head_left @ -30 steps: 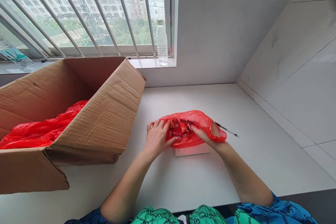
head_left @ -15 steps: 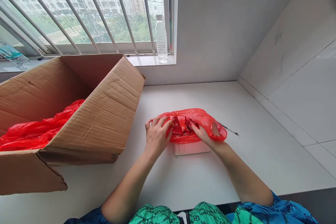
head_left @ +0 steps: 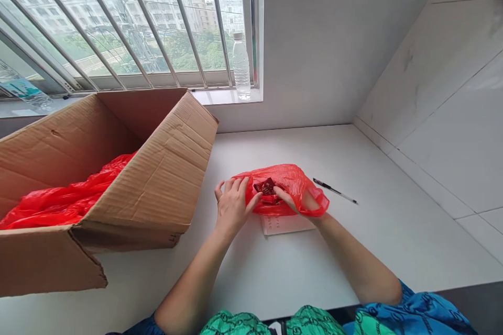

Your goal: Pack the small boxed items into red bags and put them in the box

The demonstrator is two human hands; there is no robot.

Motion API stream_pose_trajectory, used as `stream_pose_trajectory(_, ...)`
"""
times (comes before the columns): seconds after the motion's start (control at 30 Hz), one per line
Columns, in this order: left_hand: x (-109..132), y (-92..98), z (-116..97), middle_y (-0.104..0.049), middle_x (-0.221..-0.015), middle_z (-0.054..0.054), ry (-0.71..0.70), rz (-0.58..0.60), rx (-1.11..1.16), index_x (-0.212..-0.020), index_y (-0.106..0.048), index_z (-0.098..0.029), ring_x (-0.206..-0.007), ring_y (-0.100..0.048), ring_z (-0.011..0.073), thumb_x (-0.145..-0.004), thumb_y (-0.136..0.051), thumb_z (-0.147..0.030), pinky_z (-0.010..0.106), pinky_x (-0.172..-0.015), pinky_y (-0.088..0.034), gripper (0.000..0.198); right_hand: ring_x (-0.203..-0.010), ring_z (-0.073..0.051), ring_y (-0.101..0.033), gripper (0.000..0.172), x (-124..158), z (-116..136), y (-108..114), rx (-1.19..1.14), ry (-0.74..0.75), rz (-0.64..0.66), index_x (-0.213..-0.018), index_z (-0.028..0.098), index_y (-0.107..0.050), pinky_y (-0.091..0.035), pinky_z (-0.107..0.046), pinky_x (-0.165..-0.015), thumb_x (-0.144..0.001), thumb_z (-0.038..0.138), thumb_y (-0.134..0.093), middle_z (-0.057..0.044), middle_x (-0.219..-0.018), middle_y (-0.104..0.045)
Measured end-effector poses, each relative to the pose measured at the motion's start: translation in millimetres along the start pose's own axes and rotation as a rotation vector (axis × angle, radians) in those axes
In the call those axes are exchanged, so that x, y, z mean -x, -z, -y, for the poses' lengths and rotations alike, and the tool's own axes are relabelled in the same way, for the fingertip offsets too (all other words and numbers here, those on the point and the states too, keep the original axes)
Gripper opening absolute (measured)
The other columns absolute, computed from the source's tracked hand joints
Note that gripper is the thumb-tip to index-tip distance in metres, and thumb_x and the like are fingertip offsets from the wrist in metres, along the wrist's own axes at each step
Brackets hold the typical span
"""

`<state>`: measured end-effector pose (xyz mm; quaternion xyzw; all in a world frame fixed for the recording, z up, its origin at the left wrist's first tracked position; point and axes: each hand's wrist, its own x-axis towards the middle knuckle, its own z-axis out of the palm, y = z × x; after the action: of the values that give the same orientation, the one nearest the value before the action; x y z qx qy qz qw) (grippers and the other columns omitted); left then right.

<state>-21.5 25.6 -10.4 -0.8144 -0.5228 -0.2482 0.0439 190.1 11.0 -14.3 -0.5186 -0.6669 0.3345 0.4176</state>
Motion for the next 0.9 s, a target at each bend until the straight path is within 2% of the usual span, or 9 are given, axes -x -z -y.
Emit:
stream_pose_trajectory(0.03, 0, 1.9, 0, -0.067, -0.122, 0.011, 0.002, -0.004, 0.021, -0.127, -0.059, -0.022, -0.116, -0.057, 0.0312, -0.094, -0.056, -0.046, 0.055, -0.110, -0.020, 0.040, -0.098, -0.024, -0.068, 0.025, 4, 0, 6, -0.097, -0.028, -0.001, -0.107, 0.028, -0.067, -0.053, -0.040, -0.092, -0.094, 0.045, -0.055, -0.004, -0.106, -0.073)
stream_pose_trajectory(0.1, 0, 7.0, -3, -0.066, -0.126, 0.007, -0.013, -0.003, 0.100, -0.124, -0.061, -0.027, -0.117, -0.057, 0.0281, -0.094, -0.057, -0.048, 0.054, -0.114, -0.016, 0.037, -0.095, -0.024, -0.067, 0.021, 8, 0, 15, -0.285, -0.091, 0.005, -0.097, 0.027, -0.068, -0.053, -0.041, -0.091, -0.090, 0.046, -0.061, -0.003, -0.100, -0.073)
stream_pose_trajectory(0.17, 0, 12.4, -9, -0.069, -0.118, 0.003, -0.025, 0.006, 0.206, -0.118, -0.063, -0.029, -0.113, -0.059, 0.0231, -0.096, -0.055, -0.045, 0.050, -0.116, -0.016, 0.028, -0.089, -0.023, -0.067, 0.021, 9, -2, 18, -0.410, -0.105, 0.029, -0.082, 0.025, -0.066, -0.053, -0.039, -0.088, -0.088, 0.045, -0.063, -0.002, -0.089, -0.071)
stream_pose_trajectory(0.23, 1, 15.7, -14, -0.072, -0.105, -0.001, -0.019, 0.023, 0.314, -0.111, -0.065, -0.029, -0.103, -0.063, 0.0187, -0.098, -0.054, -0.040, 0.046, -0.115, -0.019, 0.020, -0.086, -0.020, -0.065, 0.023, 8, -6, 15, -0.504, -0.103, 0.063, -0.077, 0.024, -0.062, -0.052, -0.037, -0.086, -0.087, 0.044, -0.065, 0.000, -0.084, -0.068)
stream_pose_trajectory(0.33, 2, 15.7, -17, -0.073, -0.093, -0.003, -0.003, 0.021, 0.421, -0.100, -0.067, -0.028, -0.090, -0.064, 0.0155, -0.098, -0.055, -0.036, 0.044, -0.114, -0.022, 0.015, -0.082, -0.018, -0.063, 0.025, 8, -8, 7, -0.577, -0.125, 0.096, -0.077, 0.024, -0.058, -0.051, -0.034, -0.081, -0.084, 0.045, -0.069, 0.001, -0.081, -0.065)
stream_pose_trajectory(0.5, 1, 13.5, -16, -0.073, -0.084, -0.005, -0.042, -0.053, 0.432, -0.091, -0.068, -0.027, -0.081, -0.063, 0.0139, -0.096, -0.059, -0.032, 0.044, -0.115, -0.022, 0.011, -0.082, -0.017, -0.062, 0.028, 9, 3, -1, -0.582, -0.158, 0.066, -0.090, 0.024, -0.060, -0.050, -0.032, -0.075, -0.083, 0.049, -0.070, 0.000, -0.088, -0.066)
stream_pose_trajectory(0.6, 0, 14.1, -16, -0.071, -0.079, -0.006, -0.064, -0.080, 0.445, -0.088, -0.067, -0.026, -0.077, -0.062, 0.0128, -0.095, -0.060, -0.030, 0.043, -0.114, -0.023, 0.011, -0.076, -0.015, -0.059, 0.030, 9, 9, -5, -0.611, -0.154, 0.031, -0.080, 0.022, -0.059, -0.049, -0.030, -0.072, -0.082, 0.050, -0.072, 0.001, -0.079, -0.063)
stream_pose_trajectory(0.73, 0, 13.6, -17, -0.065, -0.072, -0.007, 0.016, -0.120, 0.542, -0.099, -0.064, -0.026, -0.073, -0.062, 0.0118, -0.097, -0.056, -0.030, 0.042, -0.114, -0.023, 0.009, -0.063, -0.011, -0.051, 0.036, 11, 10, -8, -0.735, -0.213, -0.001, -0.071, 0.021, -0.055, -0.044, -0.026, -0.061, -0.080, 0.051, -0.073, 0.004, -0.067, -0.056)
stream_pose_trajectory(0.9, 1, 11.6, -17, -0.063, -0.069, -0.007, 0.124, -0.129, 0.652, -0.112, -0.059, -0.027, -0.078, -0.063, 0.0139, -0.098, -0.054, -0.033, 0.038, -0.109, -0.031, 0.016, -0.060, -0.009, -0.046, 0.038, 11, 5, -14, -0.842, -0.261, -0.004, -0.069, 0.020, -0.053, -0.040, -0.023, -0.058, -0.079, 0.049, -0.075, 0.005, -0.064, -0.053)
